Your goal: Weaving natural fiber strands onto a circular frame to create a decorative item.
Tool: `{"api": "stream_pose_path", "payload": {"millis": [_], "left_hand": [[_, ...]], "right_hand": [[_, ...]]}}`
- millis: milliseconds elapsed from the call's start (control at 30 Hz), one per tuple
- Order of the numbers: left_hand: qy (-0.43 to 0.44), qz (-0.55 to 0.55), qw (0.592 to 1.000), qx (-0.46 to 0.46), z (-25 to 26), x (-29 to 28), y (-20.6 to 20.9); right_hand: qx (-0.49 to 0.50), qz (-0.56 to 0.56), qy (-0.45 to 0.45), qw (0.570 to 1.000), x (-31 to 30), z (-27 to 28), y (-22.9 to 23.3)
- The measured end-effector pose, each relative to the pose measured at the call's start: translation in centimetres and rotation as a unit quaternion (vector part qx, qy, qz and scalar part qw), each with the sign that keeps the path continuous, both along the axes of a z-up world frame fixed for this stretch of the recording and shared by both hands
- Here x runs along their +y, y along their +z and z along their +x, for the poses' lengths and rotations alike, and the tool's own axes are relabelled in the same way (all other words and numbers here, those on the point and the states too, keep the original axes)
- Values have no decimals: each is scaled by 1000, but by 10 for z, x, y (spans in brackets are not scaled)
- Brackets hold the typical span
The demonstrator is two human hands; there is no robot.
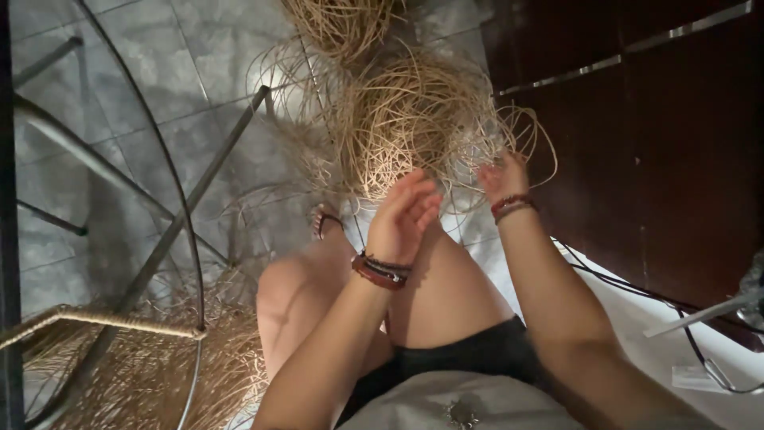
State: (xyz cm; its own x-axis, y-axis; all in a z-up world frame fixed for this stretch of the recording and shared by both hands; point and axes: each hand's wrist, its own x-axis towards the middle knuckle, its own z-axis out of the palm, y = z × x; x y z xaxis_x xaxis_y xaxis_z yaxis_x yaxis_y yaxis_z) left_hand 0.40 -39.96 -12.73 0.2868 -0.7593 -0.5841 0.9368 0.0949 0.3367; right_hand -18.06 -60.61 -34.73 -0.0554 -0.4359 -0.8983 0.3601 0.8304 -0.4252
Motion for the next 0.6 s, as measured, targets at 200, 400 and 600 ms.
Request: {"api": "stream_pose_path", "payload": {"millis": [200,400,600], "left_hand": [[-22,99,994,32,-14,4,-14],[-227,102,963,106,-26,-8,14],[-112,30,992,52,-61,-32,3]], "right_hand": [[-248,-81,-122,958,-20,32,-5],[-255,-228,167,925,116,35,265],[-240,-197,249,917,180,-30,336]]}}
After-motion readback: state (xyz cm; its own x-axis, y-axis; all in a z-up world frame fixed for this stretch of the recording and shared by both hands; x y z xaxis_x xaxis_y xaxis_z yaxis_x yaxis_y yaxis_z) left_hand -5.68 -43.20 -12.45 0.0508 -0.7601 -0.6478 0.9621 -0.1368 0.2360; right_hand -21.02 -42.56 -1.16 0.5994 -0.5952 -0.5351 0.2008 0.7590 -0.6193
